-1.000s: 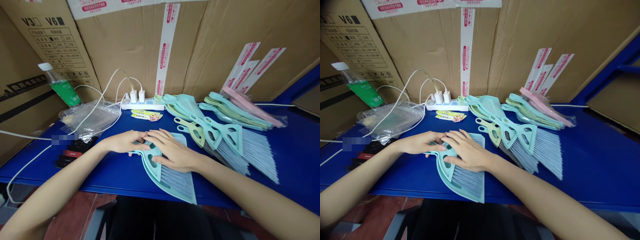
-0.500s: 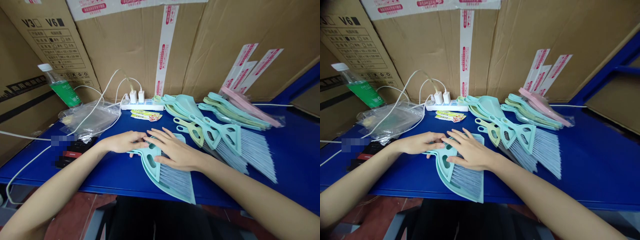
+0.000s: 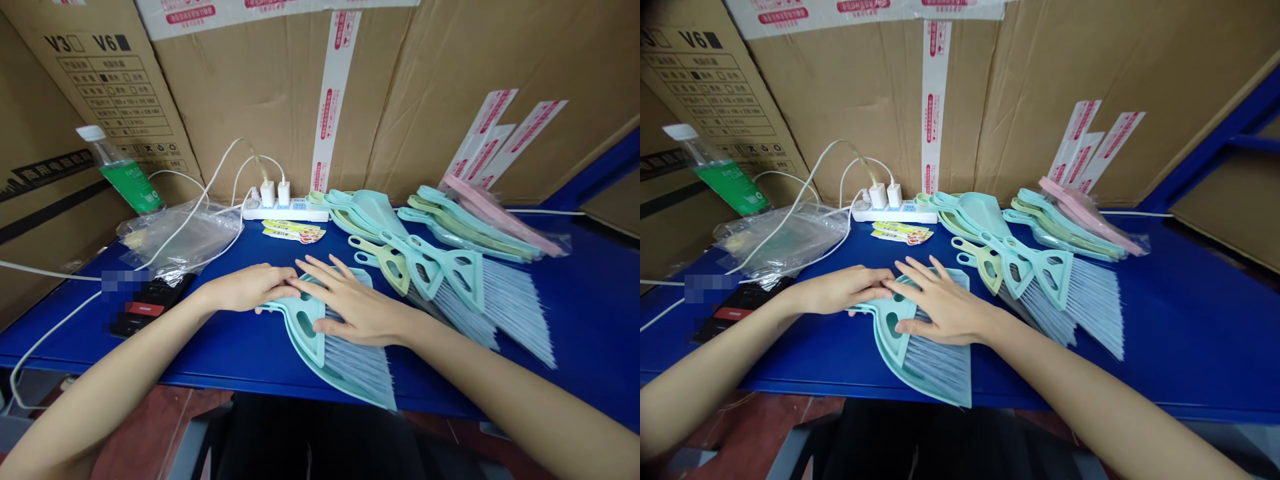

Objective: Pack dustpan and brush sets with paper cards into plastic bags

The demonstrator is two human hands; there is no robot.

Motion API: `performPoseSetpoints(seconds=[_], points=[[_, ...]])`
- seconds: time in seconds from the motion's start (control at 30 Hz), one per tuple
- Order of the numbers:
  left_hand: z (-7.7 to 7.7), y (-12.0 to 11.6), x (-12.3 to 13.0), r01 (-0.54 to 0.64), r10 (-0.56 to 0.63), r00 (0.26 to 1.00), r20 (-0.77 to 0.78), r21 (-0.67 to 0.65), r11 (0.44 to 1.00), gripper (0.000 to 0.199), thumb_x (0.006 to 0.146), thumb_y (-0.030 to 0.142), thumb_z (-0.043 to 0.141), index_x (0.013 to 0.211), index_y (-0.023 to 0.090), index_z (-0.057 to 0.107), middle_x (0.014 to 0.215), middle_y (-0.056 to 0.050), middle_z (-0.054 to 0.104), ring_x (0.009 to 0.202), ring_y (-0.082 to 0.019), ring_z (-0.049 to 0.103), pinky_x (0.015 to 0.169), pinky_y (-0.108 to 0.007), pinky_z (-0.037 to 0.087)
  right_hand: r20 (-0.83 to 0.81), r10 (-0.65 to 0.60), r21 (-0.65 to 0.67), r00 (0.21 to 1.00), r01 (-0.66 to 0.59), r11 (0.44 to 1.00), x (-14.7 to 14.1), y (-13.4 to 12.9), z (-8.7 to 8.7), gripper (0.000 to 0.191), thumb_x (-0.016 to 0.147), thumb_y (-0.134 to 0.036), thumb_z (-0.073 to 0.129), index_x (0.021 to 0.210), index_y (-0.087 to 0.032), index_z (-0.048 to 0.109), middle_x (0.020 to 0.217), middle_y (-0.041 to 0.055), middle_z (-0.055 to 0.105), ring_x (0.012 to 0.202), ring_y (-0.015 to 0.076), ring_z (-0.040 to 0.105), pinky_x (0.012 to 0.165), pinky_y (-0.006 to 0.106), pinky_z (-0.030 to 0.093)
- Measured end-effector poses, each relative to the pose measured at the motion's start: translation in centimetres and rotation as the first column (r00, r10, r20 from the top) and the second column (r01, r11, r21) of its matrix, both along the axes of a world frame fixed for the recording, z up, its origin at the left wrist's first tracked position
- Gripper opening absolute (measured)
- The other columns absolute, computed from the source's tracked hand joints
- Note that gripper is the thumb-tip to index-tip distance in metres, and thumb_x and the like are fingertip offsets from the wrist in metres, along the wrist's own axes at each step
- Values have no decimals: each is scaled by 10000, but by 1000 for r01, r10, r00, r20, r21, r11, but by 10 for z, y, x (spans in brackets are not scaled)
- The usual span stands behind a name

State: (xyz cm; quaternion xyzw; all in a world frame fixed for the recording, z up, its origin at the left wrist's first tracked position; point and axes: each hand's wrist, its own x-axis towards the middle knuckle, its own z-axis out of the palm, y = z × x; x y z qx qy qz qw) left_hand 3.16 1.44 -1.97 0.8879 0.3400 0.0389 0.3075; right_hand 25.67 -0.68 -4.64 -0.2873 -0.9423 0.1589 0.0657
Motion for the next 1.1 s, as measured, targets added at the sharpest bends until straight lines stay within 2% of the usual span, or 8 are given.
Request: performPoseSetpoints(seconds=[0.17,0.33,0.47,0.83,1.1], points=[[2,0,2,1,-1,1000,-11,11,1000,273,962,409,405,892,179,533,601,50,529,476,-105,518,507,-218,347,-7,0,2,1000,0,1000,1,1,-2,796,922,-679,293,1526,-163,262,1601,194,123,1471,326,3,1143,651,39],[2,-1,2,-9,8,1000,-22,-41,999,261,950,444,437,919,191,493,606,61,559,434,-102,514,513,-227,356,12,0,26,1000,-1,1000,-1,0,-1,769,927,-654,337,1526,-177,267,1597,202,146,1471,338,36,1137,660,73],[1,-1,3,-12,11,1000,-17,-50,999,263,934,452,472,858,202,452,587,72,543,417,-102,514,500,-225,348,40,0,46,999,-2,999,-2,0,0,740,941,-607,376,1528,-171,261,1595,208,163,1470,348,50,1133,665,94],[-1,0,3,-24,25,1000,11,-48,999,233,929,430,497,909,198,494,628,58,614,417,-100,521,499,-224,346,15,-7,65,1000,6,998,-1,0,-3,736,934,-628,365,1529,-206,265,1596,199,185,1468,355,111,1124,666,143],[-2,2,3,-11,11,1000,12,-21,1000,276,933,470,480,903,197,504,613,62,594,459,-105,527,521,-223,345,15,-16,71,1000,15,997,0,1,-3,741,928,-641,359,1524,-207,283,1591,206,205,1459,370,152,1109,675,173]])
